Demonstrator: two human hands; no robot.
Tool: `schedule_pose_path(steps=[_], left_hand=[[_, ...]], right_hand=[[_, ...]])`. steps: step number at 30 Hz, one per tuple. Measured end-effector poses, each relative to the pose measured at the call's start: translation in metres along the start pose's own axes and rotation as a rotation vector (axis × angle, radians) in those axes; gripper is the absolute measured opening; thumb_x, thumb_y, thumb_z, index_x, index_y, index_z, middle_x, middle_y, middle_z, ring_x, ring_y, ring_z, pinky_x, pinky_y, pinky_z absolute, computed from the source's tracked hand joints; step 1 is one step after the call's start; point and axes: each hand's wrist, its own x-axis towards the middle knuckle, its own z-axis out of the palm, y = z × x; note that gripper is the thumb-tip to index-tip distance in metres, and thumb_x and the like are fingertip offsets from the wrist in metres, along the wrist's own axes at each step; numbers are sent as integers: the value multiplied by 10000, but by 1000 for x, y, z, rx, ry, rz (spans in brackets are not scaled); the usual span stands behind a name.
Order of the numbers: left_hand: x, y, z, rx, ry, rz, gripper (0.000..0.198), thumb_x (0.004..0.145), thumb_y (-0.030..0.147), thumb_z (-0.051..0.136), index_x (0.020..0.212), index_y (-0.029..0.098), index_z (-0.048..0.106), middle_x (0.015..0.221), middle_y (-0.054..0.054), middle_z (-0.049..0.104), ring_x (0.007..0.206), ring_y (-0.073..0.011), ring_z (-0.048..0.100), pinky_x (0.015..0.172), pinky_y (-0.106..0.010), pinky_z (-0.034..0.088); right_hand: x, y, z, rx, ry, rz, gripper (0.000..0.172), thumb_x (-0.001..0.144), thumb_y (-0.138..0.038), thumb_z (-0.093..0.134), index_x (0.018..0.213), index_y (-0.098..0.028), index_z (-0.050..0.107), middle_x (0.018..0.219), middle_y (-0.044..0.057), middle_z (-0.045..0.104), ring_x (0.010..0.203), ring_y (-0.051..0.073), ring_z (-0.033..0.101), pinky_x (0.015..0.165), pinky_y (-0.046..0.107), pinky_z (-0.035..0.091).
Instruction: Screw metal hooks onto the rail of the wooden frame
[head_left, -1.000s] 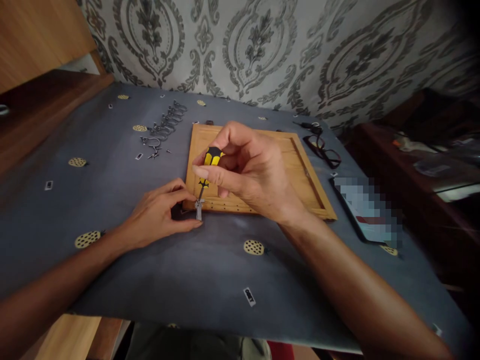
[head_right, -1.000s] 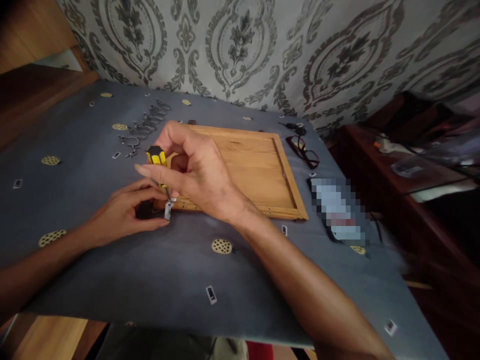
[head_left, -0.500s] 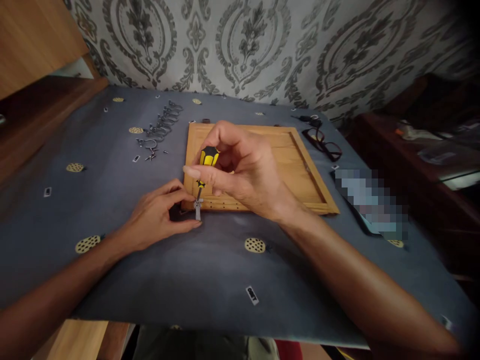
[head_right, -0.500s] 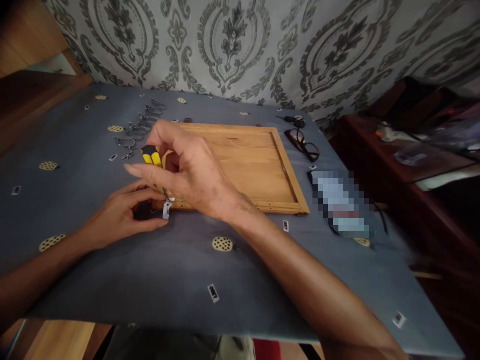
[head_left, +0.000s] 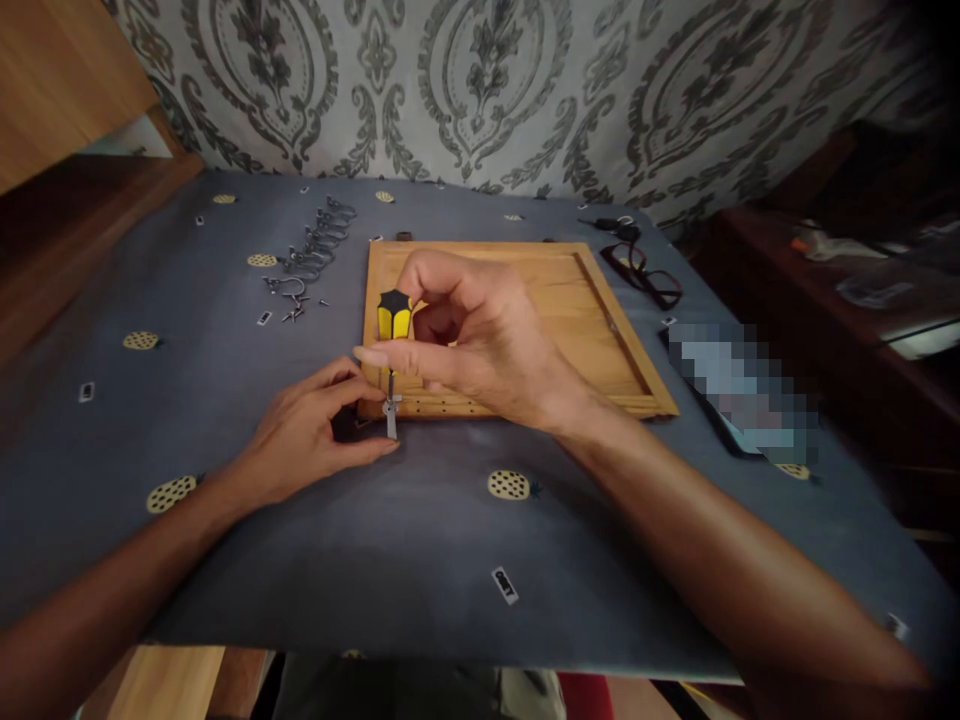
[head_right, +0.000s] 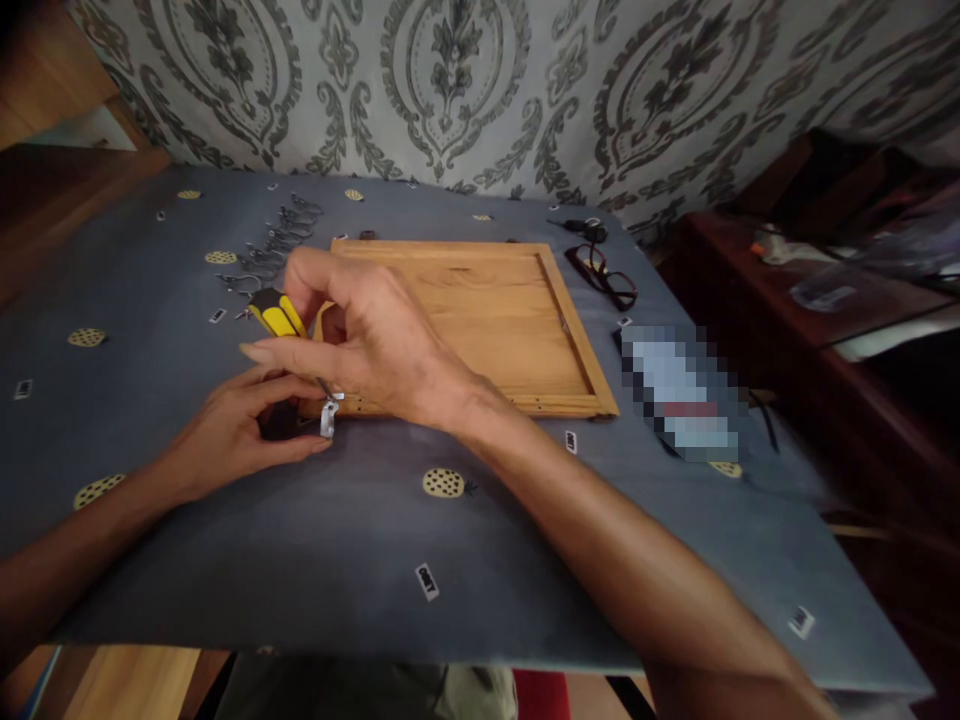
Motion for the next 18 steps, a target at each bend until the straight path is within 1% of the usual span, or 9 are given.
schedule_pose_path(steps=[2,6,8,9,11,12,14,15,18], left_hand=[[0,0,0,14,9,5,307,804,488,690,1015,268,658,1027,-1,613,875,-158,595,746,-300,470],[0,0,0,31,33,5,301,790,476,705,1002,264,673,1026,-3,622,870,-159,606,721,-289,472],[0,0,0,27,32,3,300,790,474,703,997,259,675,1030,-3,626,866,-158,610,717,-288,474],[0,1,0,25,29,4,299,790,473,703,996,257,675,1020,-1,628,861,-157,610,719,-288,475],[1,1,0,26,26,12,295,793,470,702,996,258,671,994,8,629,860,-153,608,738,-287,480],[1,2,0,29,28,16,294,794,471,701,998,261,669,977,13,627,855,-150,606,744,-285,482],[1,2,0,33,32,21,301,797,479,698,1012,270,669,977,17,624,853,-147,603,749,-281,486],[0,2,0,32,33,22,310,798,486,696,1021,273,670,992,15,623,856,-147,604,747,-280,489],[0,1,0,35,36,15,324,791,493,700,1029,274,675,1033,4,625,867,-156,611,735,-285,495]], right_hand=[[1,1,-2,36,-36,14,347,784,-460,758,787,-241,490,723,-64,601,542,78,554,453,197,491],[1,-1,-10,89,-206,-5,211,872,-334,679,979,-211,546,805,-53,618,645,86,606,605,229,551],[0,-1,-11,70,-248,-22,145,899,-295,642,948,-183,565,797,-46,605,638,76,593,609,216,538],[0,-1,-10,48,-240,-33,147,902,-301,641,889,-177,563,771,-47,590,613,67,572,584,201,522],[0,1,-6,1,-172,-53,248,882,-347,672,775,-185,517,706,-60,543,564,54,522,518,173,474],[0,3,-3,-12,-129,-56,292,866,-372,691,751,-193,491,688,-65,524,554,53,507,494,167,454],[1,6,0,4,-63,-44,334,843,-404,713,752,-207,461,690,-67,520,560,57,507,478,168,440],[2,8,1,28,-55,-37,333,836,-404,721,767,-209,461,705,-65,530,570,61,518,484,172,448],[2,6,-5,90,-118,-28,245,838,-328,721,885,-201,517,759,-67,562,599,63,554,530,184,485]])
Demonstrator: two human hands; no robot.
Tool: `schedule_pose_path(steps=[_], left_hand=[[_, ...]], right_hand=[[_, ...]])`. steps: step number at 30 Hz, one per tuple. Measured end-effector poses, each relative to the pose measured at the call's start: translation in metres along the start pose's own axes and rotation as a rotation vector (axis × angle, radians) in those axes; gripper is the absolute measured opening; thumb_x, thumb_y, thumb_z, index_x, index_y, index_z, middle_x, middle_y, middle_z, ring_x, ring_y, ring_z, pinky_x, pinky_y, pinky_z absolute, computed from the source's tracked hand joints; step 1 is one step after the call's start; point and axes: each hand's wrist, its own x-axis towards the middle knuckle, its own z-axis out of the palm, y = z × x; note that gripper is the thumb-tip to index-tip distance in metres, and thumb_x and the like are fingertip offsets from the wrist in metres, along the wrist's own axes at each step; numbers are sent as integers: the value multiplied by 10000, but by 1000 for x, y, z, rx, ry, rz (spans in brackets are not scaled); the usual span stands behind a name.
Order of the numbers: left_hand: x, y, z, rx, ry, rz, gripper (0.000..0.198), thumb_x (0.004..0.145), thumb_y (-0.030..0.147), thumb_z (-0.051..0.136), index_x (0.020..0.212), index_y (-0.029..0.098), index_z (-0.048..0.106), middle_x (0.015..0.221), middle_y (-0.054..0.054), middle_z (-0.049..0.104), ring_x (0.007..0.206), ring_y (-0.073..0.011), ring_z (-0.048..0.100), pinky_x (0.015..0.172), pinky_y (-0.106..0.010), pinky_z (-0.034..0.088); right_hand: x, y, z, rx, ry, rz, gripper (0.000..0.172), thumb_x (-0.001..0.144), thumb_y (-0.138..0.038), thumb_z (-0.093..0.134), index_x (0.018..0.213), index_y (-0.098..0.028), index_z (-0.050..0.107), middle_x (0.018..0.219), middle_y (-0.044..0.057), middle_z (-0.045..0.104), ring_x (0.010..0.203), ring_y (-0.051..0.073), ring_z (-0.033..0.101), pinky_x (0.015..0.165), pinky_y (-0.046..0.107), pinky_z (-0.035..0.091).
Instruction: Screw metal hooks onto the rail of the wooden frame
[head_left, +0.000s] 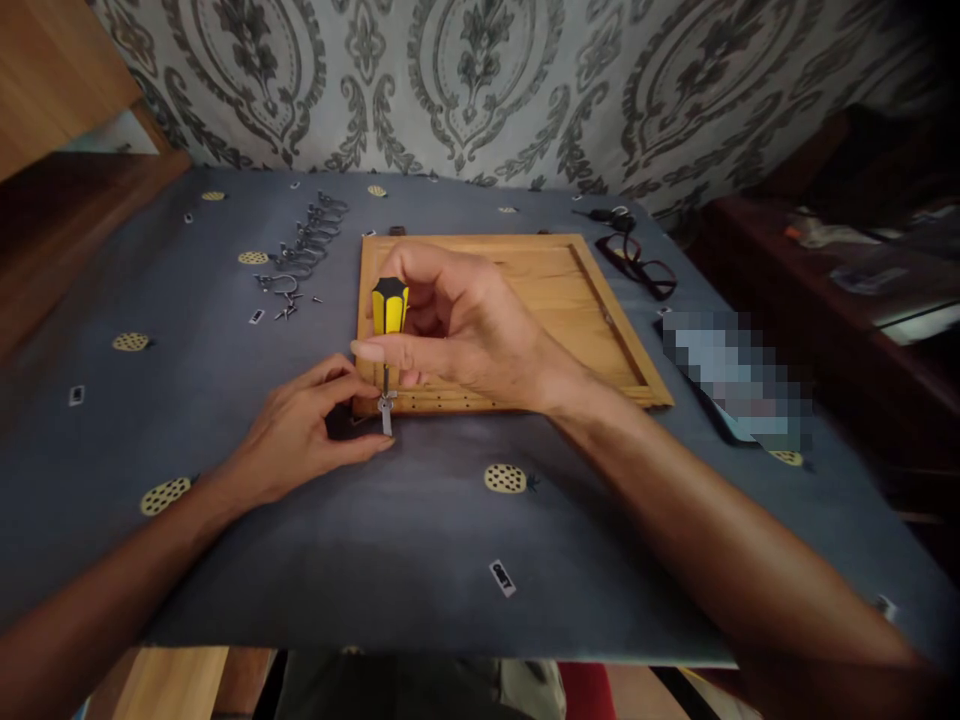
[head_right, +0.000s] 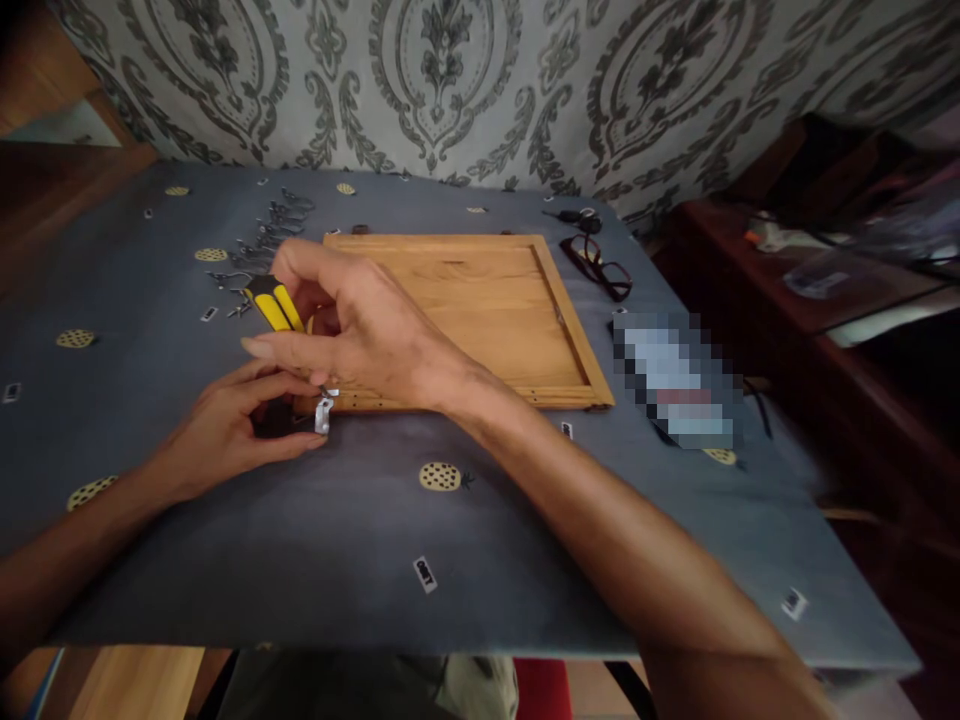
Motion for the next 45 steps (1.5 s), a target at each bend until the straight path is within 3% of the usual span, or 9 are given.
schedule_pose_path(steps=[3,5,12,18,22,25,32,39,45], left_hand=[[0,-1,1,0,5,-2,307,791,477,702,1017,270,679,1039,-3,628,872,-163,615,735,-296,498],[1,-2,1,1,8,4,305,792,483,699,1004,265,680,1027,-5,632,880,-168,617,737,-298,499],[1,1,0,13,27,27,293,794,480,699,995,268,676,1008,7,641,898,-160,615,785,-288,507],[1,-1,1,11,12,7,328,795,518,677,995,257,683,1022,-16,639,870,-172,616,720,-297,510],[0,-2,1,12,9,7,347,788,530,685,1020,272,672,1053,-11,647,918,-180,614,775,-301,517],[1,-1,0,14,16,10,301,786,487,698,995,271,678,1035,-1,646,916,-174,612,788,-294,512],[1,-1,0,-6,-4,-5,315,790,487,697,998,251,674,991,-3,621,821,-146,584,698,-289,474],[1,0,-1,2,23,34,304,795,492,699,1004,274,662,1036,5,642,926,-161,614,800,-283,509],[1,0,0,11,5,15,304,799,489,687,1002,263,668,1027,-10,638,893,-168,611,733,-284,498]], right_hand=[[-2,-7,-6,22,-126,22,144,887,-235,645,997,-189,566,784,-67,575,627,61,579,585,193,511],[-2,-8,-6,13,-153,30,67,899,-225,625,912,-174,584,769,-58,575,617,60,571,578,191,507],[0,4,6,-10,40,36,307,823,-357,740,785,-208,475,721,-74,533,590,55,523,514,171,465],[-2,-5,-6,96,-158,71,164,883,-288,667,962,-177,577,751,-70,570,646,69,601,604,203,518],[-1,0,3,57,15,39,296,785,-370,773,734,-182,550,693,-63,563,546,58,537,498,189,474],[1,5,8,90,98,42,334,764,-380,792,737,-202,511,655,-81,527,517,58,503,469,193,450],[0,-3,-7,82,-137,76,169,879,-305,670,948,-177,584,778,-56,575,629,69,589,591,210,525],[1,6,6,28,48,71,339,784,-446,761,768,-206,522,726,-49,574,587,79,524,488,201,463],[0,-2,-6,92,-150,64,193,884,-343,665,945,-194,560,782,-57,575,649,70,586,612,210,532]])
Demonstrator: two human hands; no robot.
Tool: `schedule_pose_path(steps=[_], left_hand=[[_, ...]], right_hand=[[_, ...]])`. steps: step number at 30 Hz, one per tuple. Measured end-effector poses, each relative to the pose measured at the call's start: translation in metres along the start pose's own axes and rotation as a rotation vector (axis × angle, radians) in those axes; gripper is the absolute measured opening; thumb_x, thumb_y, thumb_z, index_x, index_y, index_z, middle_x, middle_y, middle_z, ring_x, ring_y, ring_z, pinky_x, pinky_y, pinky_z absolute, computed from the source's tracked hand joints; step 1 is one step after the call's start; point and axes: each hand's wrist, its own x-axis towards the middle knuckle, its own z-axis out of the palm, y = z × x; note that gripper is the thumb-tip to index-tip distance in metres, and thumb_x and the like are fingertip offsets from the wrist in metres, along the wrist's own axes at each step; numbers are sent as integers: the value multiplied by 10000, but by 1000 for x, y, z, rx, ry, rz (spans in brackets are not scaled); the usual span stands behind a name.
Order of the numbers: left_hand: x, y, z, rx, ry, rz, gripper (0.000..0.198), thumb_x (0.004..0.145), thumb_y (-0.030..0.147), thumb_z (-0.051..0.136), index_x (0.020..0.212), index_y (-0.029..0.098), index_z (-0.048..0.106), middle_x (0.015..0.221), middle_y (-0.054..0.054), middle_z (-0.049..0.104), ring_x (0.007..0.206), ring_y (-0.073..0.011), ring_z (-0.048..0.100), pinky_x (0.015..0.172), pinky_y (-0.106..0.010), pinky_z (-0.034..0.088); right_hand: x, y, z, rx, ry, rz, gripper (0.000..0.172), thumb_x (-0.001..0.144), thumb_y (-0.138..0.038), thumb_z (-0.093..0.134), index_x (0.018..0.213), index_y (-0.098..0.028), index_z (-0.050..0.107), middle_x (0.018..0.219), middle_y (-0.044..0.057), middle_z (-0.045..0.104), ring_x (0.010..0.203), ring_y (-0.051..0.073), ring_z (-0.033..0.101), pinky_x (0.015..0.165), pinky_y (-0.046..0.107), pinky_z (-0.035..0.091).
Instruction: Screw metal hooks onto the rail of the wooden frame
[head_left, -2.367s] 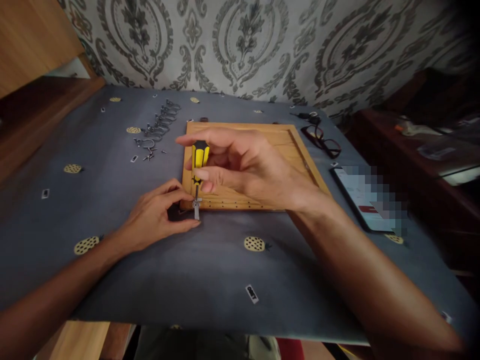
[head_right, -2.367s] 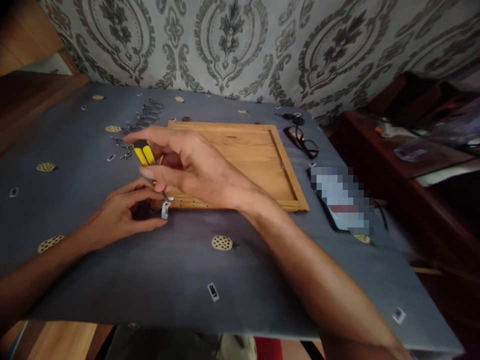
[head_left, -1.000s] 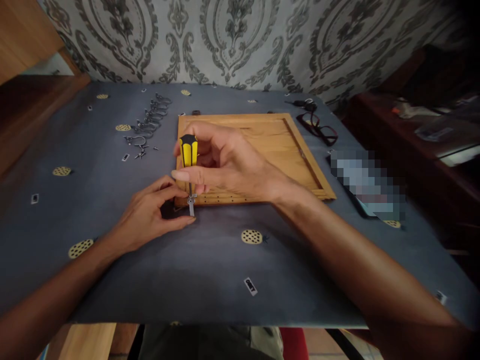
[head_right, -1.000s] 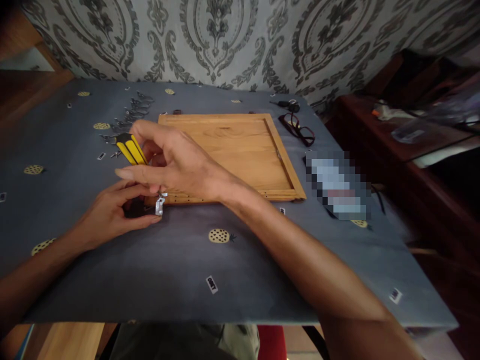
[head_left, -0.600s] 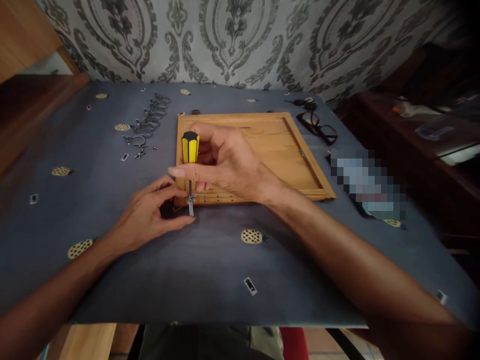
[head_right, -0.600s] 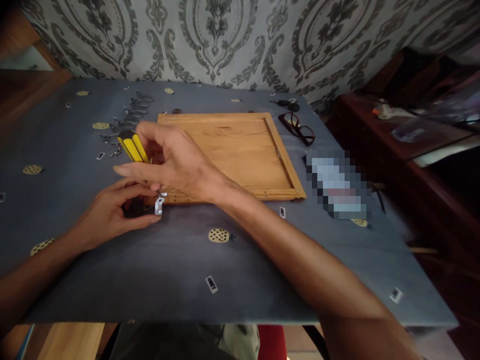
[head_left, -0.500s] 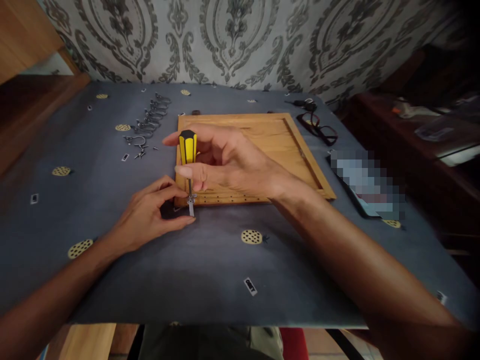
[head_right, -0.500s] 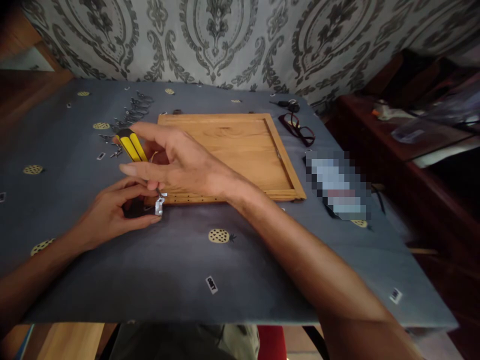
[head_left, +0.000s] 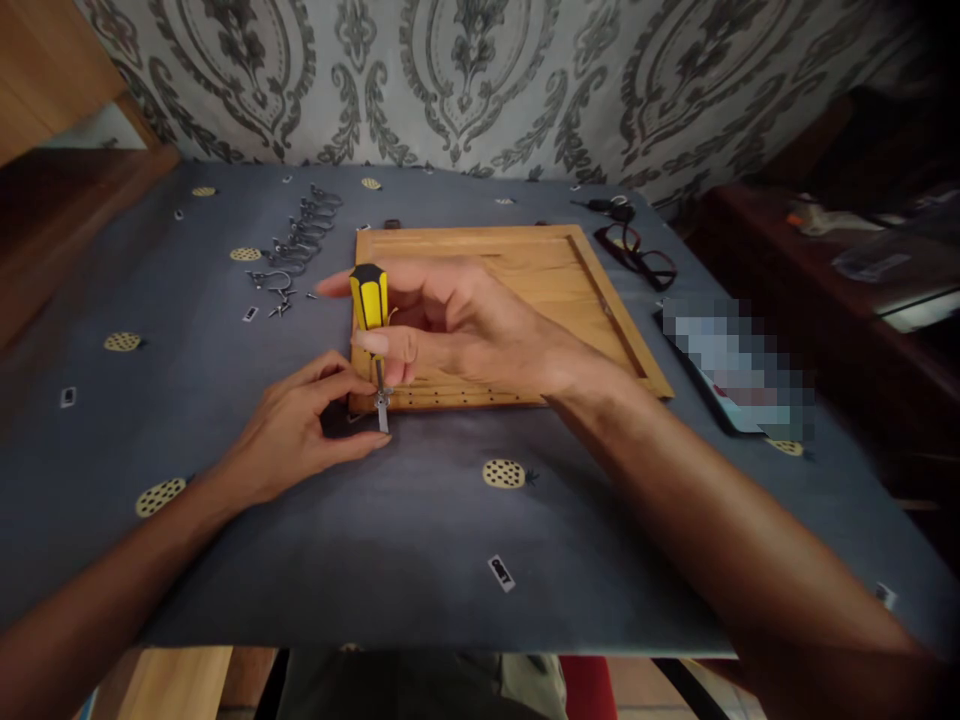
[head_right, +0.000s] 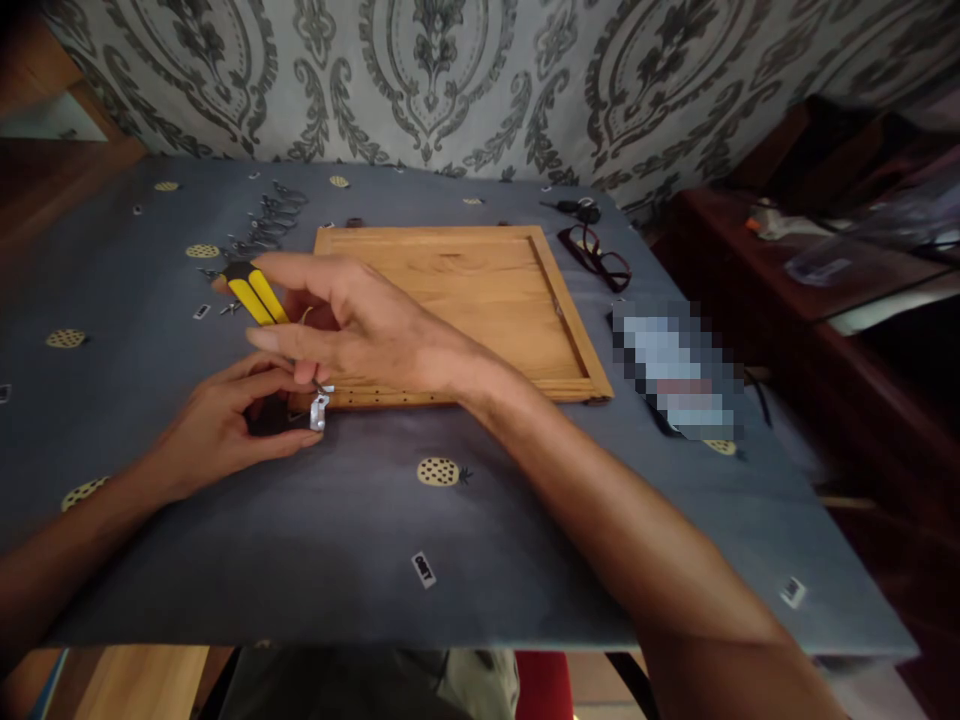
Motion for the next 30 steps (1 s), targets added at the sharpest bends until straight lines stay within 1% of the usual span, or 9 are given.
schedule_pose_path(steps=[2,8,11,14,16,20,24,28,30], left_hand=[[0,0,0,5,5,-7,307,791,489,693,1002,268,670,1001,-3,637,869,-165,607,734,-287,501],[-1,-1,0,9,20,0,295,785,480,705,1000,282,665,1005,15,647,886,-161,615,811,-296,516],[-1,-1,0,14,21,12,294,797,484,691,1003,277,660,1005,10,635,866,-152,608,777,-284,512],[-1,-1,-1,8,5,4,310,796,516,677,983,269,662,955,0,620,806,-148,593,702,-283,498],[0,-1,-1,0,6,-4,306,794,516,678,969,265,666,937,-2,617,776,-146,585,677,-287,491],[0,0,-1,-13,8,11,294,798,497,686,980,268,668,1017,-7,638,886,-165,611,749,-296,507],[0,0,-1,-17,-2,-2,295,793,477,699,989,258,670,1028,-4,641,897,-163,609,748,-290,495],[0,0,-2,-34,-31,-16,297,799,467,700,1007,257,666,1004,1,619,845,-146,592,724,-291,471],[-1,0,-2,-24,-33,-14,288,805,468,693,998,257,662,976,5,606,808,-138,579,702,-289,461]], right_hand=[[0,0,1,-10,-15,-5,181,887,-345,659,898,-186,574,752,-61,566,628,66,575,593,201,521],[3,8,13,-31,189,25,345,769,-411,784,756,-201,511,727,-56,581,587,62,523,484,179,442],[2,6,8,43,120,3,300,776,-333,789,814,-200,524,729,-63,581,587,68,556,521,193,480],[0,1,-1,85,-3,-2,266,851,-285,715,1061,-185,587,797,-56,599,632,85,607,619,238,546],[0,0,-3,69,-24,11,224,874,-310,687,1035,-172,616,764,-60,599,623,78,606,613,225,542],[3,8,7,-1,125,-31,287,820,-376,739,746,-183,539,697,-78,564,527,32,512,482,156,444],[6,14,13,-34,252,-12,385,767,-410,783,747,-219,449,673,-88,515,530,45,487,450,157,430],[3,6,2,13,111,12,194,849,-280,699,927,-197,542,761,-71,533,576,53,540,544,189,510],[1,1,-2,33,24,16,190,873,-305,677,984,-186,580,809,-51,565,612,66,576,594,213,537]])
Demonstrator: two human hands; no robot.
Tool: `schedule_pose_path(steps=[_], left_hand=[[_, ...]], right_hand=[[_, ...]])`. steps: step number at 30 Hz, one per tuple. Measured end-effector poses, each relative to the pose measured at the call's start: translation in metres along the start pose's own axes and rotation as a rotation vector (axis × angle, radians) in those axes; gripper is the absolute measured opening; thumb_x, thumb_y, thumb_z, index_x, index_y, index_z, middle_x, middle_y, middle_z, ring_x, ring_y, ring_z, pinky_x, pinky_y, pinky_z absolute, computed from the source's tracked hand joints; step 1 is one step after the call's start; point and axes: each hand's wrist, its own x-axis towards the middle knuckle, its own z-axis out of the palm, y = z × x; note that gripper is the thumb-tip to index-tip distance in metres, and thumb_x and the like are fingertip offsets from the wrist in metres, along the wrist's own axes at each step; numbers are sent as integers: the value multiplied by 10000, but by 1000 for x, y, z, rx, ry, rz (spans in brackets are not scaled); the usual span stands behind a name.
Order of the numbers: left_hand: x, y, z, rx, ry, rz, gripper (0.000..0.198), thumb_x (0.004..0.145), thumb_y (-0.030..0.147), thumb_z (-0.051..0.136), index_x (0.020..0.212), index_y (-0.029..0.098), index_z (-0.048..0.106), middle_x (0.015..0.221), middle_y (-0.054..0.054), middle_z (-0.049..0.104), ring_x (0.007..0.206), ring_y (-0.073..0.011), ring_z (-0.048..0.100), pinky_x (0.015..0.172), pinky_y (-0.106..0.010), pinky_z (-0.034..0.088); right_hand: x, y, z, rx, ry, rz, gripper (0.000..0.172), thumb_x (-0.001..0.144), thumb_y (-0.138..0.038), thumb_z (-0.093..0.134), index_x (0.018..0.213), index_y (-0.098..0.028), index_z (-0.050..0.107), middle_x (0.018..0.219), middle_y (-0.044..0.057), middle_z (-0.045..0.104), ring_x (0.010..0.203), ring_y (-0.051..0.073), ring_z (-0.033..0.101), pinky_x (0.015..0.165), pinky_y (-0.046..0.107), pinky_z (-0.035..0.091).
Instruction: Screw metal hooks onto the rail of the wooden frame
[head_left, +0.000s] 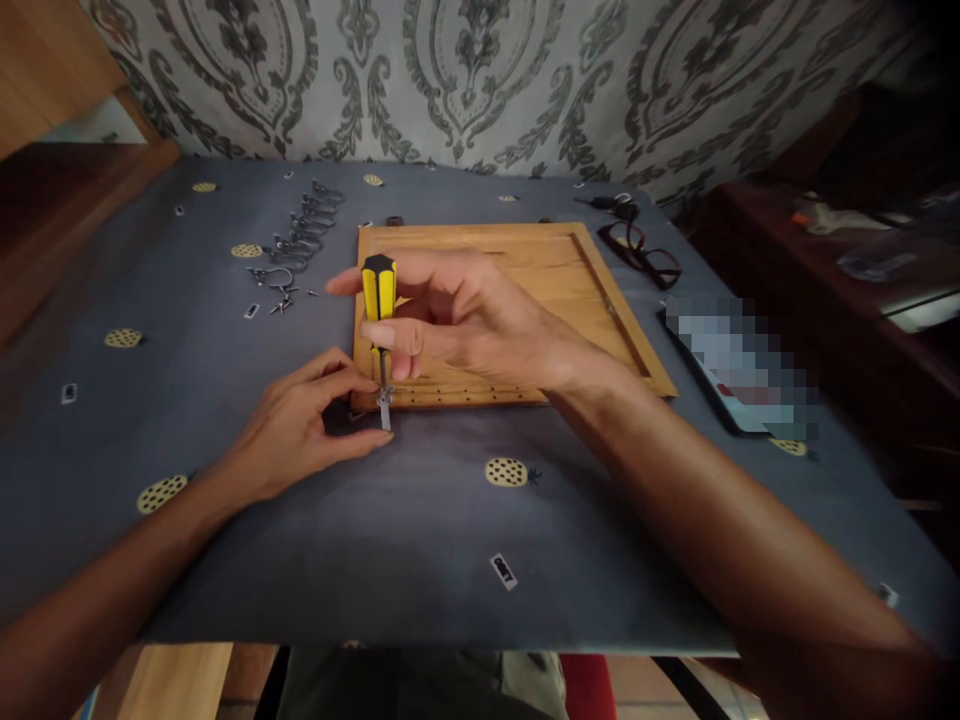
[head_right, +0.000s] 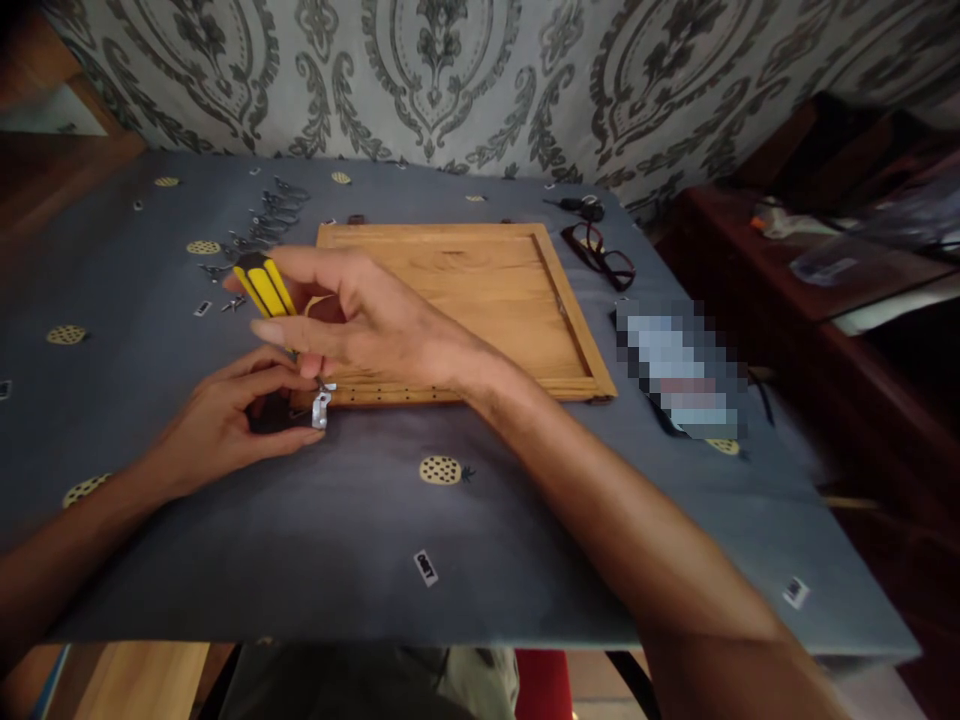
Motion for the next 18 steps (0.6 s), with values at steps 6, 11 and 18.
schedule_pose_path(steps=[6,11,18], left_hand=[[0,-2,2,25,42,28,329,796,508,691,1021,269,663,1048,-8,631,930,-172,606,782,-297,510],[1,-1,2,4,38,22,300,802,488,686,999,262,666,1027,-14,632,888,-171,609,752,-308,503],[0,-2,2,11,34,18,324,804,513,676,1025,276,668,1056,-14,639,921,-178,619,742,-296,507]], right_hand=[[2,7,10,-35,124,-37,347,770,-455,771,740,-189,550,708,-64,570,530,48,508,477,176,465],[3,10,8,-14,100,-59,309,803,-409,759,816,-203,530,710,-77,555,544,58,545,519,198,493],[-1,0,3,-66,17,9,242,846,-418,699,825,-202,590,709,-49,596,600,89,584,558,208,513]])
